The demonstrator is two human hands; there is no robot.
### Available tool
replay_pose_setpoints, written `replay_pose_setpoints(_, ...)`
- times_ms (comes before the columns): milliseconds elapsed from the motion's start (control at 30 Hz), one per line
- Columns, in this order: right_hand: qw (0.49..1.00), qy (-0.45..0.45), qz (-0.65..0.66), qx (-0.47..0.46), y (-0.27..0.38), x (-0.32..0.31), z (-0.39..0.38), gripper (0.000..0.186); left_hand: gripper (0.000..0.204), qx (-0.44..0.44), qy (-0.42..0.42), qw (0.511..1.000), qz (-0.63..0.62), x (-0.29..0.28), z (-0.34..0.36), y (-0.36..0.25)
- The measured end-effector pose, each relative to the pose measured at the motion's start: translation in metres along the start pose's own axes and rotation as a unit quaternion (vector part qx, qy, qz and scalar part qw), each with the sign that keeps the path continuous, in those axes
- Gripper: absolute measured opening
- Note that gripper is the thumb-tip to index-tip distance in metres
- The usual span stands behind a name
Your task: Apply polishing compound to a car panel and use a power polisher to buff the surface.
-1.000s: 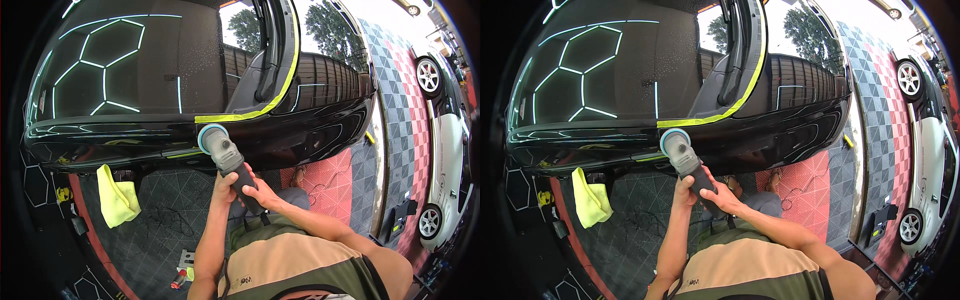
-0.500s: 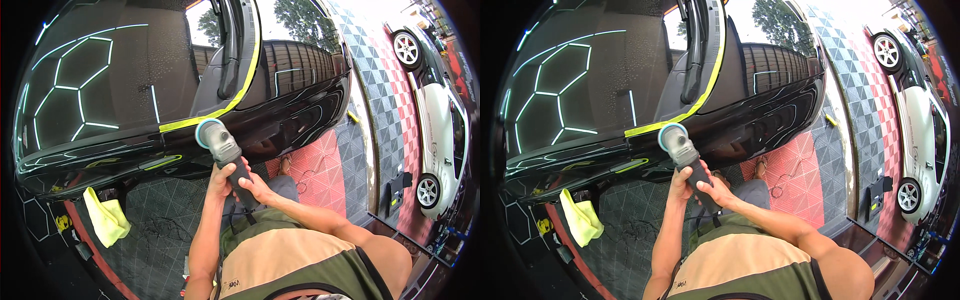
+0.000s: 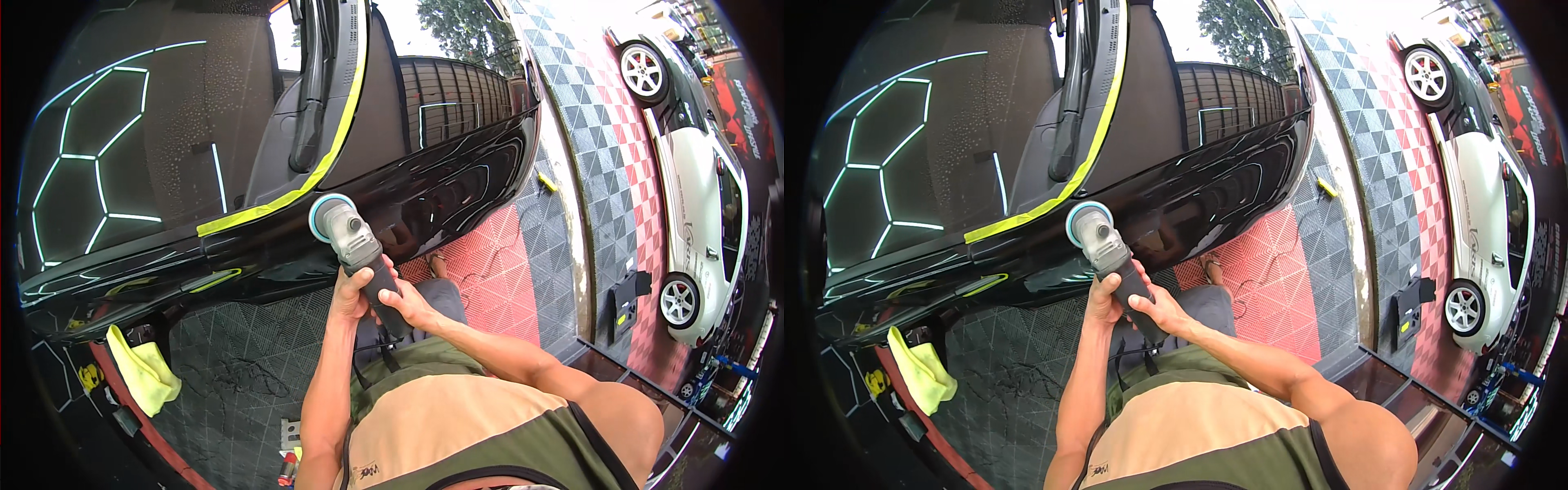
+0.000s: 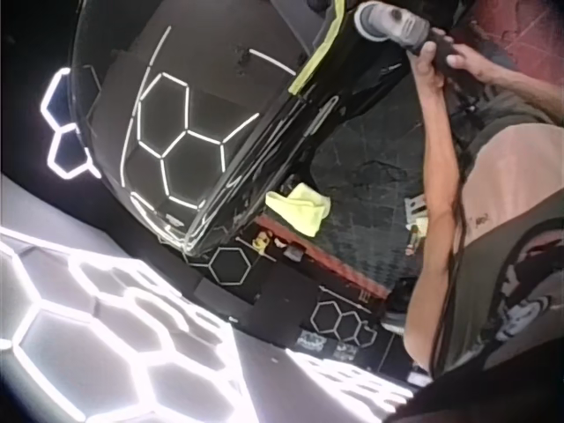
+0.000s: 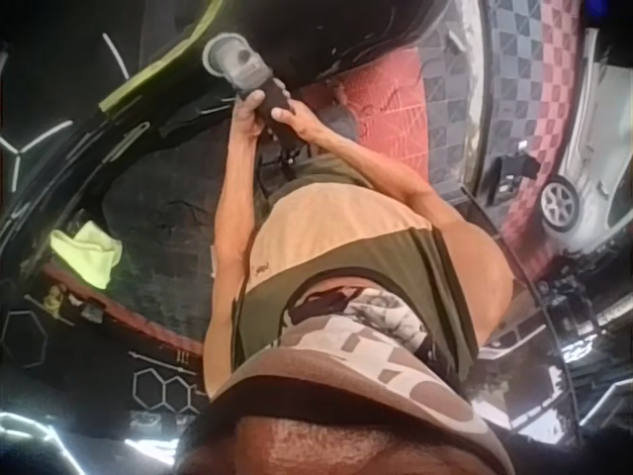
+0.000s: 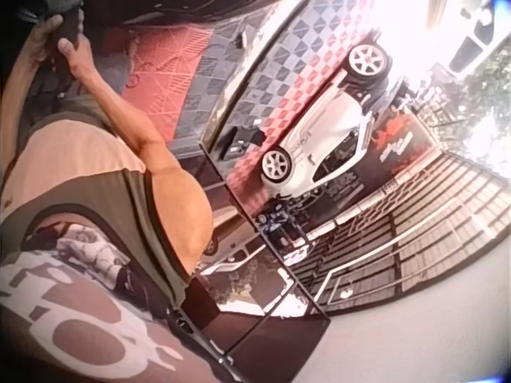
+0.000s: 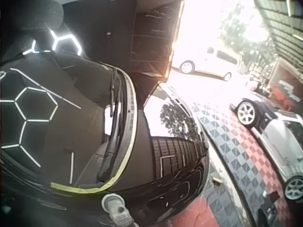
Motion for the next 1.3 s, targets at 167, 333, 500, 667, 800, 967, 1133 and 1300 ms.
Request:
replay_pose_setpoints(167,0.999,-0.012,-0.034,-0.004,0.015,-0.052,-0.013,0.065,0.073,0.02,0.007,1.0,-0.024,0.017,0.038,0.031)
replay_pose_setpoints(333,0.993,-0.008,-0.114,0.004,0.032,-0.111,-0.025,0.061,0.077,0.091,0.01,0.995,-0.042,0.04,0.074,0.063)
replay_pose_setpoints(500,0.97,0.031,-0.238,0.035,0.079,-0.167,-0.027,0.07,0.084,0.175,-0.038,0.982,-0.062,0.067,0.104,0.078)
replay_pose_setpoints(667,0.849,0.055,-0.524,0.047,0.132,-0.199,-0.022,0.069,0.074,0.294,-0.091,0.942,-0.135,0.094,0.116,0.106)
replay_pose_setpoints(800,0.773,0.099,-0.622,0.076,0.159,-0.187,-0.007,0.073,0.066,0.34,-0.083,0.921,-0.171,0.09,0.119,0.109)
replay_pose_setpoints(967,0.711,0.143,-0.687,0.048,0.165,-0.159,0.016,0.078,0.065,0.377,-0.056,0.901,-0.206,0.066,0.114,0.11)
replay_pose_setpoints(1133,0.672,0.152,-0.723,0.041,0.196,-0.193,0.014,0.078,0.067,0.35,-0.023,0.913,-0.207,0.086,0.15,0.118)
replay_pose_setpoints(1300,0.654,0.141,-0.741,0.056,0.208,-0.213,0.005,0.078,0.068,0.346,-0.011,0.91,-0.229,0.101,0.17,0.131)
Point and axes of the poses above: each hand's wrist, its own z-axis towards the middle knuckle, its own x-axis out of the palm, y = z × x, the point moved 4 cm from there along z, towards the middle knuckle, and after that the axes turned 9 degrees about y, right-handed, at the moved point
